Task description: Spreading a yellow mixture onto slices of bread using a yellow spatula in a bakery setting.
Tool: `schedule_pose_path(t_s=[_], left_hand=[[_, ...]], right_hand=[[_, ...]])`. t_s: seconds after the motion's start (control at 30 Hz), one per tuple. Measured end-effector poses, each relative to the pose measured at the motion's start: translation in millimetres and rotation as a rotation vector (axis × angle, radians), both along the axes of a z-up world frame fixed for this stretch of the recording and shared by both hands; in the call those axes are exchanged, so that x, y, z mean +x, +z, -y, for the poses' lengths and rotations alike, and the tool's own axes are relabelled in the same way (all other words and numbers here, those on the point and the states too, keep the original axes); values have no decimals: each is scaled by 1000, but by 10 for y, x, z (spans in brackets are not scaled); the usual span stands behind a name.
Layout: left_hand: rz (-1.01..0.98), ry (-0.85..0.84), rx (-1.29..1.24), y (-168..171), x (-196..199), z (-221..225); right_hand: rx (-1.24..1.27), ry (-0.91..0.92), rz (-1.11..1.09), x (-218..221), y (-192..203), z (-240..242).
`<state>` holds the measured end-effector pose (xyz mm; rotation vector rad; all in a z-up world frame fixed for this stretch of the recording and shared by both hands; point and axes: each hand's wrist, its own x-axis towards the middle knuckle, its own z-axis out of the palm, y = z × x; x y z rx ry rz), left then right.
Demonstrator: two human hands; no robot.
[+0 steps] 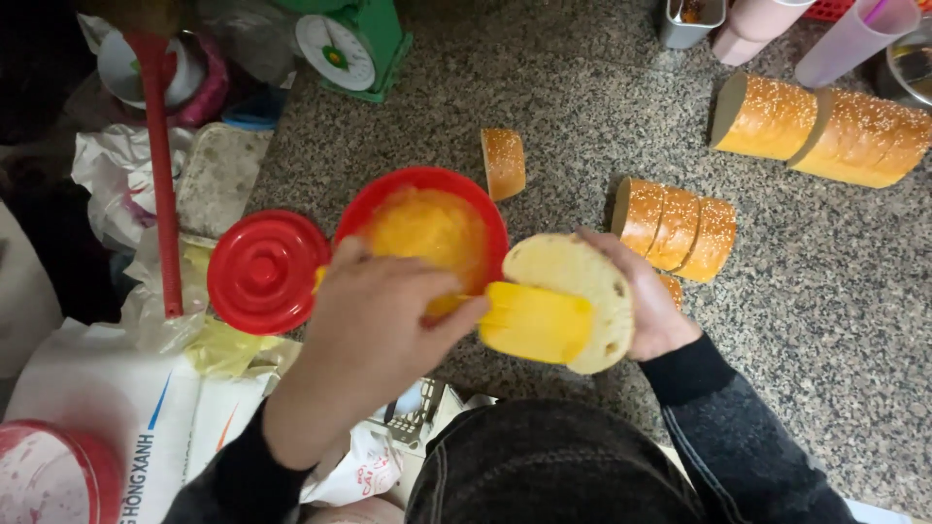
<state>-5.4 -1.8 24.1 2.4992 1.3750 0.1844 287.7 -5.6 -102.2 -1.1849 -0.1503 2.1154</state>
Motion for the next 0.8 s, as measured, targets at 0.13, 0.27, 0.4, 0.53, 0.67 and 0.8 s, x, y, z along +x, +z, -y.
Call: schedule_pose_path(t_s=[0.13,0.27,0.4,0.53,0.67,0.8], left_hand=[[-66,189,-158,104,-191,17],[124,141,163,-6,-64,108],[12,233,1,-49,-62,-27],[-15,243,166,-141,-176,-62],[43,260,83,-228,-160,-74],[67,257,-65,-245,-74,-79]], right_hand=[[56,-16,-17,153,32,23],[125,-109,-13,71,99,23],[236,-98,-38,97,199,95],[129,-157,-109,515,-43,245],[337,-473,421,974,-197,542],[335,-497,702,1489,-524,923]])
